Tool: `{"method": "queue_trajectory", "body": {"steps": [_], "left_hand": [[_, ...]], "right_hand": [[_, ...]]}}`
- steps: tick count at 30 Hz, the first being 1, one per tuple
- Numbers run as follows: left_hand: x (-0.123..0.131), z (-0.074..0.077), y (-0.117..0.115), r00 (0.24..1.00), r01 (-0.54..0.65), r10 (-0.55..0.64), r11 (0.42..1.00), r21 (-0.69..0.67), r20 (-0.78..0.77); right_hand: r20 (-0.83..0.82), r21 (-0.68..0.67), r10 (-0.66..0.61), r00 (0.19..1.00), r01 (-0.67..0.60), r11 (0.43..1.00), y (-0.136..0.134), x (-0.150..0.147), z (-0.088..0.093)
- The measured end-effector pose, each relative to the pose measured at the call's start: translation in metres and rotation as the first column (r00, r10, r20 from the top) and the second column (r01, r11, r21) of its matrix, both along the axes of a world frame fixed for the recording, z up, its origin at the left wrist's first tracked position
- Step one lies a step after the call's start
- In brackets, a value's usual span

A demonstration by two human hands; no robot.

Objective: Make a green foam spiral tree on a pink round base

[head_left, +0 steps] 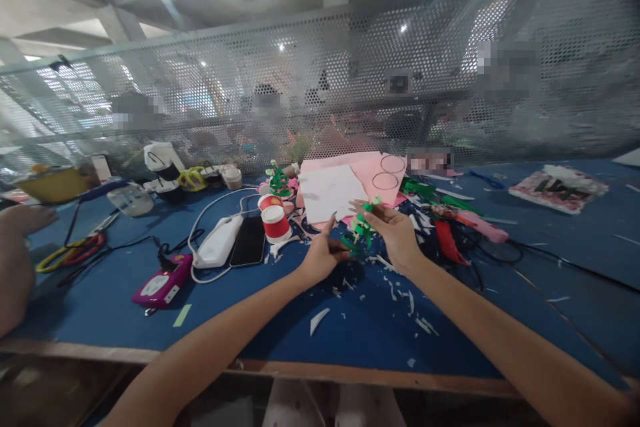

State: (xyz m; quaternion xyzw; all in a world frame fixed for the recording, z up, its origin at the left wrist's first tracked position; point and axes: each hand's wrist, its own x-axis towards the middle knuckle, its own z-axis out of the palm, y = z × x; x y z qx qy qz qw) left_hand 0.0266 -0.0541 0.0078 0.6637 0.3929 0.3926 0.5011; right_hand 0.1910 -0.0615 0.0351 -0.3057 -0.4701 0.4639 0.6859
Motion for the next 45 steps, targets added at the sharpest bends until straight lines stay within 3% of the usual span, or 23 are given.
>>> {"method": "queue_trajectory", "body": {"steps": [6,15,18,24,29,33,40,45], "left_hand": [[0.0,-0.005,0.001,0.994,0.097,-0.094,0.994,-0.047,0.064],[0.002,0.002,-0.003,0.978,0.202,-0.192,0.971,-0.125,0.084],[0.002,0.0,-0.002,0.975,0.206,-0.191,0.968,-0.142,0.111],[0.001,-0.003,0.002,0.964,0.159,-0.119,0.974,-0.158,0.237],[0.001,-0.002,0.005,0.971,0.034,0.007,0.985,-0.171,0.238],[0.003,-0.002,0.004,0.96,0.049,-0.007,0.989,-0.142,0.281],[0.002,0.002,-0.001,0.963,0.089,-0.042,0.982,-0.167,0.266],[0.002,0.002,-0.001,0.956,0.145,-0.098,0.977,-0.155,0.277]], "right_hand": [[0.02,-0.071,-0.154,0.988,0.155,0.985,0.003,0.0,-0.004],[0.015,-0.121,-0.084,0.996,0.085,0.989,0.0,-0.001,-0.001],[-0.01,-0.123,-0.069,0.998,0.068,0.99,0.0,0.0,0.0],[0.063,-0.138,0.116,0.991,-0.107,0.985,0.004,-0.001,-0.006],[0.243,-0.111,0.141,0.96,-0.117,0.987,0.001,-0.008,-0.013],[0.33,-0.109,0.127,0.935,-0.096,0.989,-0.005,-0.013,-0.014],[0.214,-0.178,0.018,0.977,0.021,0.984,-0.005,-0.017,-0.016],[0.134,-0.25,0.082,0.988,-0.046,0.967,-0.002,-0.016,-0.019]]}}
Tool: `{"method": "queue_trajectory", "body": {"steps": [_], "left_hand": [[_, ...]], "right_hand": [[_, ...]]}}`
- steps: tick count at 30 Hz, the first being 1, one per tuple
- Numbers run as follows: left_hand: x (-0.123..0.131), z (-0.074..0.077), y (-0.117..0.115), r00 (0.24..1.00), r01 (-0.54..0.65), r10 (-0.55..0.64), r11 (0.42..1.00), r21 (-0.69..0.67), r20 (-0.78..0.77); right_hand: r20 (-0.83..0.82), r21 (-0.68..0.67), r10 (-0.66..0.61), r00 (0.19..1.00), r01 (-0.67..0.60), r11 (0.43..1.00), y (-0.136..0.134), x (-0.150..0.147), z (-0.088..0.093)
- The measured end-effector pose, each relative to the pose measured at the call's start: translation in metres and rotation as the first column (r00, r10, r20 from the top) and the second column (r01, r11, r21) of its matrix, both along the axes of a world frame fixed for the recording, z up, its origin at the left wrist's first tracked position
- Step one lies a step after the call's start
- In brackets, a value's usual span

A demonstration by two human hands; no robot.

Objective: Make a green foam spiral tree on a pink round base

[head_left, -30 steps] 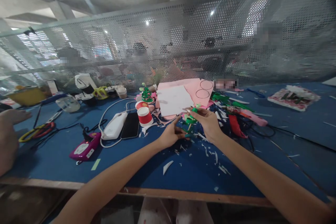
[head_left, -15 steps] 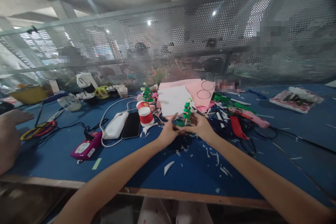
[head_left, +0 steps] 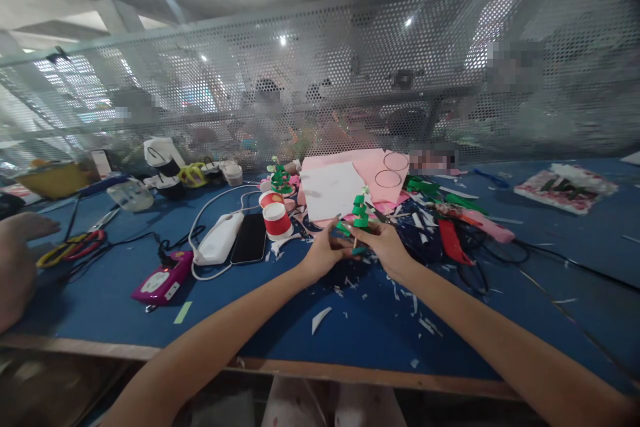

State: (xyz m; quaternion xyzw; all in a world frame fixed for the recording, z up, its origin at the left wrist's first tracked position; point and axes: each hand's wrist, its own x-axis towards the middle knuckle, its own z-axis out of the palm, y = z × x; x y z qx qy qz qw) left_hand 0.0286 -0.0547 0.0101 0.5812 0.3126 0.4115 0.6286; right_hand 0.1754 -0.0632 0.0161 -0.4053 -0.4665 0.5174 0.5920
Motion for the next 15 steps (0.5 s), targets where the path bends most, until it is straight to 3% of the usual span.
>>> {"method": "queue_trajectory", "body": {"steps": [10,15], "left_hand": [[0.001,0.002,-0.0009,0.996,0.032,-0.03,0.999,-0.03,0.081],[0.0013,0.0008,-0.0011,0.997,0.031,-0.027,0.998,-0.051,0.075]], "right_hand": [[-0.016,0.007,0.123,0.992,-0.123,0.992,-0.0004,0.0053,0.0069],[-0.11,0.049,0.081,0.991,-0.076,0.996,0.0036,0.0068,0.0077]]}}
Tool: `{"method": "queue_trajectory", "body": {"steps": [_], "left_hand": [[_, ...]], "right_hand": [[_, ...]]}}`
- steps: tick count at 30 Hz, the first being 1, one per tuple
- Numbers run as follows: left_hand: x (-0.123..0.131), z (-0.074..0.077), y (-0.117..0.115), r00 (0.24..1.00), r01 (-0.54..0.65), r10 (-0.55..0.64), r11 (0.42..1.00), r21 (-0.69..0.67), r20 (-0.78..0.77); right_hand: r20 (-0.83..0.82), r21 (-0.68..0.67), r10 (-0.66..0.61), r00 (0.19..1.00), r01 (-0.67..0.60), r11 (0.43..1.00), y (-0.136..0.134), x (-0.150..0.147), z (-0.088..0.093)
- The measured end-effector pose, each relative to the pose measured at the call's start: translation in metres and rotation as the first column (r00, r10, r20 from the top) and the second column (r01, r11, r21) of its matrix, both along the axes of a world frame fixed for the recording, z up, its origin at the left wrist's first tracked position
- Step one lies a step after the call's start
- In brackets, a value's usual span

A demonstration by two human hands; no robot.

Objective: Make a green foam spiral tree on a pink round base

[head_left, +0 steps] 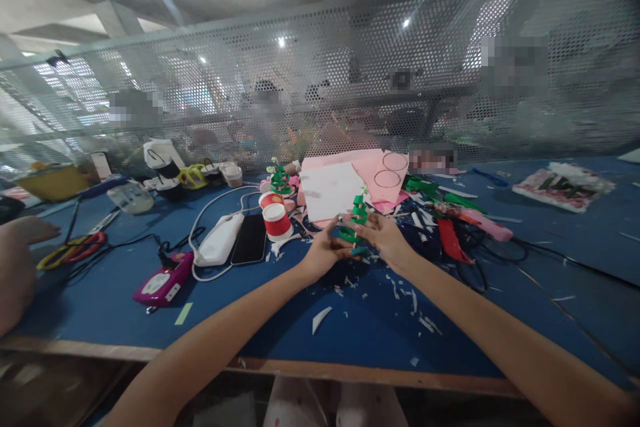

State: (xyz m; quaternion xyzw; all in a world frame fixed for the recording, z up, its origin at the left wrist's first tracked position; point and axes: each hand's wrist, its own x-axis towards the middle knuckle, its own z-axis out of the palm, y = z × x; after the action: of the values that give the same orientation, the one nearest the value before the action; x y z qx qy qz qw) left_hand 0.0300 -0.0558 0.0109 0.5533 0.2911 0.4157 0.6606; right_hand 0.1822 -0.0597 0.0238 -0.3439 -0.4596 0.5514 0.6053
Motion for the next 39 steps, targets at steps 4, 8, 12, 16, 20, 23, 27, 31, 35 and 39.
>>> {"method": "queue_trajectory", "body": {"steps": [4,8,12,16,20,23,27,31,35,39], "left_hand": [[0.0,-0.003,0.0,1.0,-0.02,0.02,1.0,-0.004,-0.013],[-0.001,-0.004,0.001,0.996,0.0,0.002,1.0,0.02,-0.086],[-0.001,-0.003,0.001,0.996,0.012,-0.011,1.0,0.014,-0.09],[0.0,-0.003,0.001,0.996,0.021,-0.019,1.0,0.02,-0.081],[0.001,-0.004,0.001,0.998,0.011,-0.009,1.0,0.027,-0.063],[0.001,-0.004,0.001,0.997,0.0,0.003,0.999,0.037,-0.077],[0.0,-0.002,0.0,0.996,0.002,0.001,1.0,0.031,-0.093],[-0.002,-0.004,0.001,0.987,-0.039,0.046,0.998,0.049,-0.154],[-0.005,-0.005,0.009,0.987,-0.091,0.1,0.993,0.071,-0.129],[-0.022,0.008,0.025,0.955,-0.261,0.283,0.945,0.195,-0.092]], "right_hand": [[0.111,0.094,-0.056,0.992,0.046,0.994,-0.001,0.001,0.001],[0.195,0.15,-0.133,0.972,0.104,0.983,-0.005,0.001,0.003],[0.226,0.181,-0.155,0.962,0.115,0.977,-0.005,0.0,0.002],[0.227,0.154,-0.148,0.963,0.114,0.981,-0.002,0.001,0.0],[0.222,0.151,-0.139,0.965,0.107,0.983,0.0,0.003,-0.001],[0.211,0.135,-0.132,0.969,0.105,0.985,0.0,0.002,-0.001],[0.166,0.098,-0.068,0.984,0.052,0.994,-0.002,0.0,0.0],[0.054,-0.007,-0.118,0.992,0.118,0.993,0.003,0.003,-0.002],[-0.009,-0.103,-0.165,0.986,0.164,0.981,0.007,0.011,-0.003],[0.046,0.001,-0.205,0.978,0.205,0.979,0.006,0.014,-0.003]]}}
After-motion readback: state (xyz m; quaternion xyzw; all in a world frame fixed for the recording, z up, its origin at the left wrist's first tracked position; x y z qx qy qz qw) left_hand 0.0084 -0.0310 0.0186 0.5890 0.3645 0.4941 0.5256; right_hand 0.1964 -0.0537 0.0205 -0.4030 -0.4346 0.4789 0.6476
